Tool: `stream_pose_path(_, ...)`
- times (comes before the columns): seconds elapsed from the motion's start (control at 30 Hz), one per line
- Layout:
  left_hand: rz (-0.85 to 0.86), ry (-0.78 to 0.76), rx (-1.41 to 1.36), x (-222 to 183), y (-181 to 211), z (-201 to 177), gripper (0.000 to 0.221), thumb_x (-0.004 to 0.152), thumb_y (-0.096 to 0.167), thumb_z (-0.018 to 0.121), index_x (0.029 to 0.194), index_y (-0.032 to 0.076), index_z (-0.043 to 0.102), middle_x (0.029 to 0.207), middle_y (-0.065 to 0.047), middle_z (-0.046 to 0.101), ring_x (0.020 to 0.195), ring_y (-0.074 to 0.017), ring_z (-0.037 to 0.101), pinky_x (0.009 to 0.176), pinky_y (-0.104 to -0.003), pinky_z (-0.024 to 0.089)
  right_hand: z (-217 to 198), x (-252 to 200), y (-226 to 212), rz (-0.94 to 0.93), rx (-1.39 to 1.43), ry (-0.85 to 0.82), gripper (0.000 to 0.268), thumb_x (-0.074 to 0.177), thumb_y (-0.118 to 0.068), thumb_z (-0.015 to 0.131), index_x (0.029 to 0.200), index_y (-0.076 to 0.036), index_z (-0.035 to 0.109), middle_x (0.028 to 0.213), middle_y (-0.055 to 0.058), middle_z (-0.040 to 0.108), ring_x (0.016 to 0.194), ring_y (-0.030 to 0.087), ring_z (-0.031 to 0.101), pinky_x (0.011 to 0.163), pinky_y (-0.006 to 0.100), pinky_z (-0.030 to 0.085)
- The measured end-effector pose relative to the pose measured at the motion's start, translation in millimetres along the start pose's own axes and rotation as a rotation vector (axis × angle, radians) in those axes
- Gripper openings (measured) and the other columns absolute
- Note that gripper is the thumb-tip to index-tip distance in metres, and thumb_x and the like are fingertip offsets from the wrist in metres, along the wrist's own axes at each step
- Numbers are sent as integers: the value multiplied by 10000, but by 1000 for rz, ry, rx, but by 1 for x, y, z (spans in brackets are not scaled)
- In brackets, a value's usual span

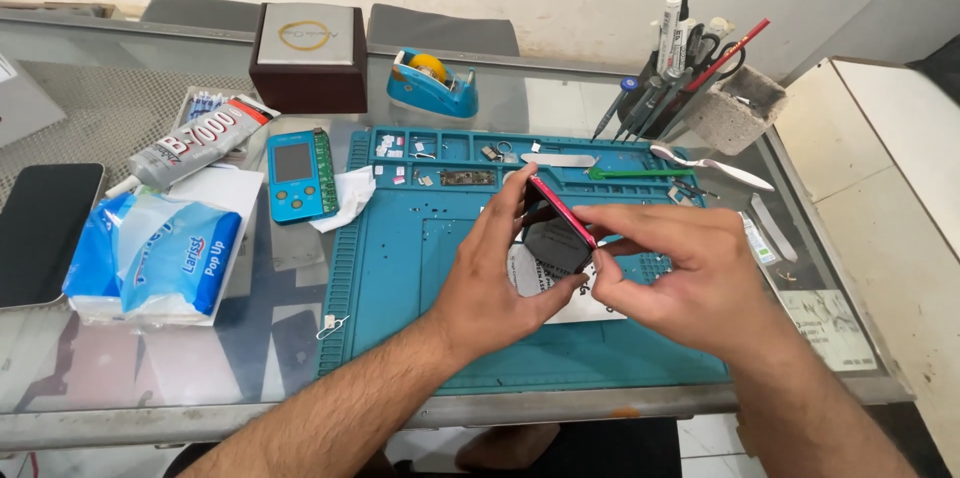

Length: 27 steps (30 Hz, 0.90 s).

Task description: Fitting and pressing the back cover assembly onto a red smartphone to secure it.

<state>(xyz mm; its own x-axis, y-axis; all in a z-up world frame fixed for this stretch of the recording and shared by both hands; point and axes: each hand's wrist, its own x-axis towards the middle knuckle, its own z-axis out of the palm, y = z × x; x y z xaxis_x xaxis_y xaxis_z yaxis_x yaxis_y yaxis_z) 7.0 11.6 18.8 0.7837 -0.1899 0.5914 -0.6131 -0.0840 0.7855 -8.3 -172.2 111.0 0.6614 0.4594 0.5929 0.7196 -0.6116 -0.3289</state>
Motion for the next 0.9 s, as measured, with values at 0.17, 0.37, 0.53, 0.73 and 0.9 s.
stream_pose_path(0.17, 30, 11, 19, -1, -1, 1, 941, 847, 230, 844, 1576, 87, 265, 1440, -166, 566, 1293, -296, 625, 1120, -401, 548, 15, -9, 6, -106, -99, 154, 332, 759, 43, 688, 1071, -37, 771, 1004, 83, 798, 857, 184, 785, 787, 282, 640)
stream_pose_path(0.37, 57, 22, 0, -4, -7, 3, 916, 862, 167, 820, 1574, 39, 258, 1377, -168, 588, 1242, -286, 656, 1096, -379, 565, 19, -8, 1, -201, -132, 208, 234, 822, 91, 691, 1039, 26, 750, 893, 109, 772, 773, 230, 755, 745, 324, 610)
stream_pose_path(0.53, 37, 31, 10, -4, -8, 3, 924, 837, 197, 818, 1573, 48, 280, 1399, -157, 600, 1249, -261, 662, 1081, -353, 558, 16, -7, -5, -182, -157, 218, 242, 803, 92, 679, 1023, 23, 751, 871, 110, 764, 745, 220, 742, 732, 312, 602)
stream_pose_path(0.73, 178, 7, 171, -4, -13, 3, 885, 868, 172, 865, 1550, 31, 319, 1473, -161, 550, 1368, -332, 574, 1123, -434, 514, -2, 7, -11, 150, 83, -8, 435, 719, -30, 669, 1149, -55, 728, 1032, 67, 797, 849, 157, 786, 758, 276, 694)
stream_pose_path(0.9, 307, 32, 215, -5, -22, 4, 794, 930, 131, 786, 1560, 3, 319, 1518, -227, 446, 1420, -403, 521, 1169, -485, 508, 1, 22, -23, 224, 32, -127, 369, 879, -269, 716, 1236, -175, 731, 941, -37, 809, 733, 88, 721, 611, 235, 635)
